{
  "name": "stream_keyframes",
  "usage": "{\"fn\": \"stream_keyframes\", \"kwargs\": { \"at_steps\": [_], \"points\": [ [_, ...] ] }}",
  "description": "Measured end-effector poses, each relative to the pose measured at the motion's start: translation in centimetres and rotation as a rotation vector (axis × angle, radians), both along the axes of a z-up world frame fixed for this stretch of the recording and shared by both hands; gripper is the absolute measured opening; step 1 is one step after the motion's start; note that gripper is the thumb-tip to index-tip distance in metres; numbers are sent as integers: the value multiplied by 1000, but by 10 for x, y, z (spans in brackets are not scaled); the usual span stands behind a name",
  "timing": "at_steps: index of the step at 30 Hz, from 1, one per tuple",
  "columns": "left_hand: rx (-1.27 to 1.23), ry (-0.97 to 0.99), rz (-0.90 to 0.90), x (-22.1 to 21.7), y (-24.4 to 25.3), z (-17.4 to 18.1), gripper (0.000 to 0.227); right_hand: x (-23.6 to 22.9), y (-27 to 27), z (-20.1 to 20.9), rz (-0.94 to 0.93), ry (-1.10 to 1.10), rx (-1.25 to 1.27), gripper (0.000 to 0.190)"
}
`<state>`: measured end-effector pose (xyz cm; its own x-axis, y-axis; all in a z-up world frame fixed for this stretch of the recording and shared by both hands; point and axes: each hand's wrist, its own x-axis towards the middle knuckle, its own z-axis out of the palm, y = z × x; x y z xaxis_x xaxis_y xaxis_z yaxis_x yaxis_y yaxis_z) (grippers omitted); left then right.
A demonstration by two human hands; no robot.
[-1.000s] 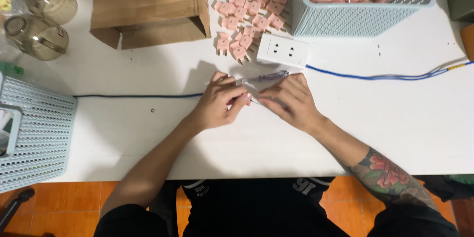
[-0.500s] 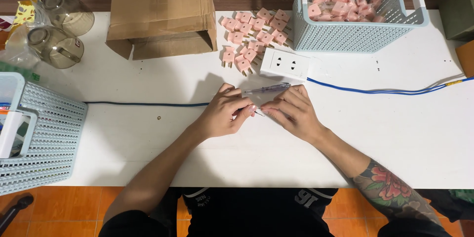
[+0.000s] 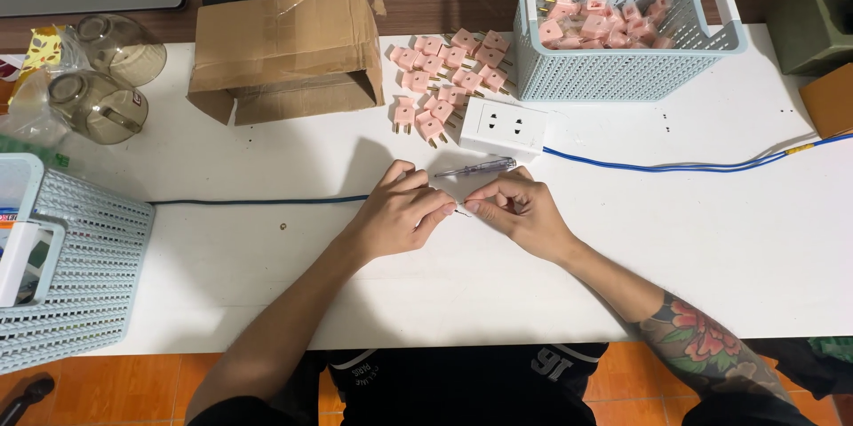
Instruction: The person sits at a white table and assembles pink electrical plugs. They use a screwdriver to tighten screws on the plug's internal components, handling the parts with both hands. A basket of similar plugs and a power strip are visible on the table.
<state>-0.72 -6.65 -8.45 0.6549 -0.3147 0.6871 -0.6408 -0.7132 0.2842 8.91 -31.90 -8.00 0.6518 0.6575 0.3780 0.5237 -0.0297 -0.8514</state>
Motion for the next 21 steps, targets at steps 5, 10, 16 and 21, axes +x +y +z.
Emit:
{"fn": "stream_keyframes", "kwargs": {
  "at_steps": [5, 10, 16, 21],
  "points": [
    [34, -59, 64, -2, -3, 3, 23, -4, 2, 3, -47, -29, -29, 12],
    [7, -77, 102, 1, -1, 4, 23, 0, -1, 13, -139, -78, -50, 16],
    [-23, -56, 137, 1, 0, -1, 21, 3, -5, 11, -171, -166, 3, 15],
    [-24, -50, 115, 1, 0, -3, 22, -1, 1, 18, -131, -269, 9, 16]
  ]
}}
